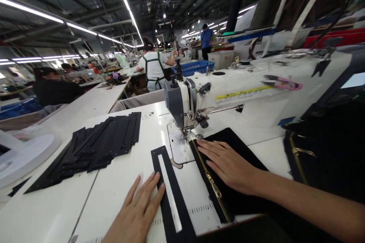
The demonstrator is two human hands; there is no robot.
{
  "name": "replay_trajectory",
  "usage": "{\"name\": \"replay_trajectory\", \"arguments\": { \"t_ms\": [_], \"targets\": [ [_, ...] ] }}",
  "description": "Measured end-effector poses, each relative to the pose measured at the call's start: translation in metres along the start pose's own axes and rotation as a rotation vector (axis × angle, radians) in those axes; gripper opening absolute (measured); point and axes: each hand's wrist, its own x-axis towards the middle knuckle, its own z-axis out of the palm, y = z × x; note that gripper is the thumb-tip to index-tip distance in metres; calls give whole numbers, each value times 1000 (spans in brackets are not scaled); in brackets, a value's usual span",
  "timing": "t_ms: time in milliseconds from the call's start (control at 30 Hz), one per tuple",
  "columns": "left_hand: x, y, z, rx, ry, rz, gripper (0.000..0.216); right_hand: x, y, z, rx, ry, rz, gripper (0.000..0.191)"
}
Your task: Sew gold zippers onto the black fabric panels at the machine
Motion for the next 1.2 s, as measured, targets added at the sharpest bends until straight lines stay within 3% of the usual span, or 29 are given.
{"name": "replay_trajectory", "arguments": {
  "t_ms": [233,467,667,767,900,1033,1200],
  "targets": [
    [9,-2,17,5,90,-52,88,-1,-9,7,-41,101,45,42],
    [10,11,30,14,353,-92,31,-6,-16,-2,-39,47,29,41],
    [32,-17,25,138,363,-225,29,-10,-19,-1,-34,66,20,41],
    [40,-21,16,163,460,-185,28,-10,-19,0,-23,74,17,41],
    [68,4,11,78,610,-27,22,-10,-19,-2,0,81,9,41],
    [102,30,24,50,504,33,20,-9,-17,-3,61,93,-2,42],
    [112,30,37,11,370,23,24,-8,-15,-1,91,119,8,43]
  ]
}}
